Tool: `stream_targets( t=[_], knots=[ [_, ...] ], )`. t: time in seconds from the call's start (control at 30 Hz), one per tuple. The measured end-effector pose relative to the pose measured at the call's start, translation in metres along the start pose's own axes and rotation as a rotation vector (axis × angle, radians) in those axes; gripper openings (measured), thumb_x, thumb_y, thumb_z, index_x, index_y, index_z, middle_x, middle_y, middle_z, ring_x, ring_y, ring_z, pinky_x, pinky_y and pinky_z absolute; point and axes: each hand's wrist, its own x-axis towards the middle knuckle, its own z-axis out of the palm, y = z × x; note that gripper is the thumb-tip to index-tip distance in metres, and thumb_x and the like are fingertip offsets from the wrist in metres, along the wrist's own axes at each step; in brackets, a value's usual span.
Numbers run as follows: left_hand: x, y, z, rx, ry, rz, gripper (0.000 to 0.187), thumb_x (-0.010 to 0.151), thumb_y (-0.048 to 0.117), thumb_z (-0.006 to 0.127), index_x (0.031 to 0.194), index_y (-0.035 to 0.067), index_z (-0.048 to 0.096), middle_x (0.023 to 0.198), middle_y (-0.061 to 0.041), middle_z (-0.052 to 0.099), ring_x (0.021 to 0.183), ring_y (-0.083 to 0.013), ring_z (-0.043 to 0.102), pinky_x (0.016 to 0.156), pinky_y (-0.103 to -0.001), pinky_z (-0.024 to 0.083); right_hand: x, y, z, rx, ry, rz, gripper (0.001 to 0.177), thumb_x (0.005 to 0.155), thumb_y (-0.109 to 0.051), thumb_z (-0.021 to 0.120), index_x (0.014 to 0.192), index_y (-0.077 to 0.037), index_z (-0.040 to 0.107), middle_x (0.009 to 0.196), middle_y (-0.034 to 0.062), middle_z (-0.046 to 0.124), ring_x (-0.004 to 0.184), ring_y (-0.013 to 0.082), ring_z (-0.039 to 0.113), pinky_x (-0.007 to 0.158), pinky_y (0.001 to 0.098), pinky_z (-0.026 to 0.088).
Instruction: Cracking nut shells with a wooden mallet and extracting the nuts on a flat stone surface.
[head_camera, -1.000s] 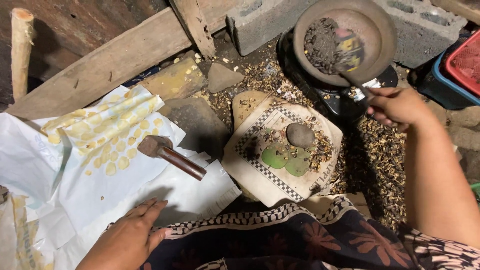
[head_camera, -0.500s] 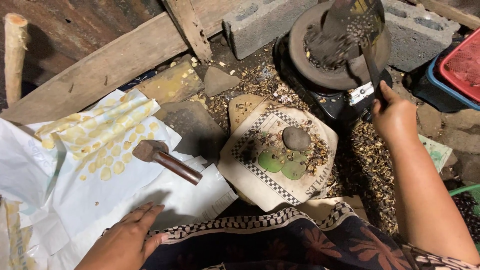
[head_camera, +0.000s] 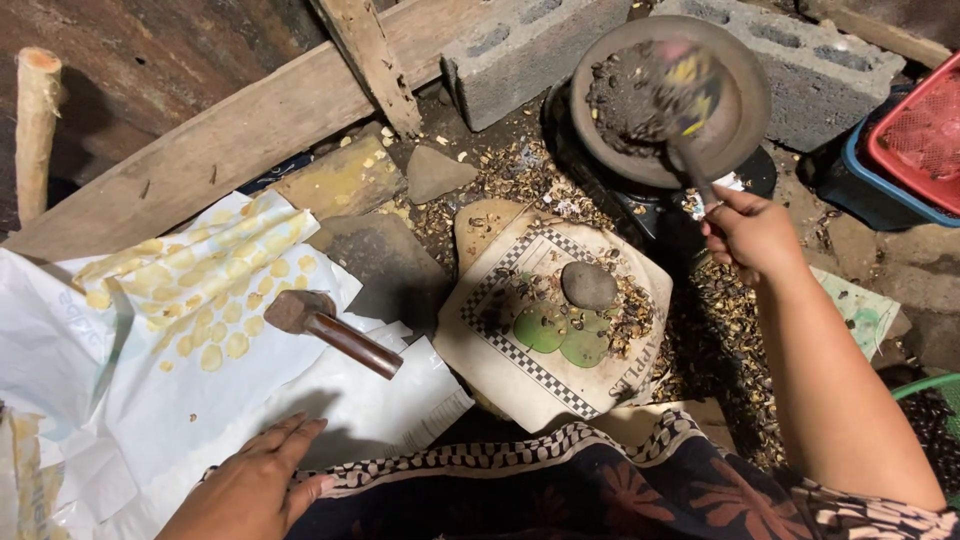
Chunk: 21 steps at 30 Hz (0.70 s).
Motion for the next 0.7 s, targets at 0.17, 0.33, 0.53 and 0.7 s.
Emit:
stream_targets(
  t=[0.17, 0.33, 0.53, 0.7],
  knots=[
    [-0.003, 0.002, -0.002, -0.019, -0.034, -0.044, 0.079, 0.091, 0.059, 0.058, 0.158, 0.024, 0.035, 0.160, -0.005, 0.035, 0.151, -0.0233, 0.032, 0.122, -0.040, 0.034, -0.033, -0.002, 0.004, -1.012, 0.449, -0.699, 0.050, 0.098, -0.007, 0.070, 0.148, -0.009, 0.066, 0.097, 0.0269, 0.072, 0.078, 0.0318, 0.074, 0.076, 0.0428, 0.059],
    [0.000, -0.001, 0.001, -0.008, -0.029, -0.020, 0.079, 0.091, 0.059, 0.058, 0.158, 0.024, 0.035, 0.165, -0.005, 0.034, 0.151, -0.0234, 0.032, 0.122, -0.039, 0.033, -0.062, -0.018, 0.020, -1.050, 0.414, -0.620, 0.053, 0.095, -0.008, 0.069, 0.147, -0.015, 0.066, 0.100, 0.0301, 0.071, 0.085, 0.0414, 0.072, 0.081, 0.0475, 0.057],
    [-0.004, 0.002, -0.002, -0.014, -0.023, -0.025, 0.080, 0.089, 0.059, 0.060, 0.157, 0.024, 0.036, 0.166, -0.006, 0.032, 0.150, -0.0247, 0.032, 0.121, -0.038, 0.033, -0.046, -0.017, 0.020, -1.158, 0.425, -0.450, 0.046, 0.097, -0.013, 0.067, 0.142, -0.022, 0.070, 0.096, 0.0313, 0.070, 0.084, 0.0457, 0.071, 0.081, 0.0518, 0.056],
    [-0.007, 0.001, 0.003, 0.003, 0.043, 0.031, 0.078, 0.088, 0.055, 0.062, 0.154, 0.021, 0.040, 0.164, -0.010, 0.034, 0.148, -0.0276, 0.033, 0.120, -0.039, 0.034, -0.031, -0.019, 0.011, -1.173, 0.463, -0.321, 0.043, 0.101, -0.018, 0.065, 0.143, -0.023, 0.069, 0.097, 0.0311, 0.071, 0.083, 0.0481, 0.069, 0.076, 0.0565, 0.054]
  ],
)
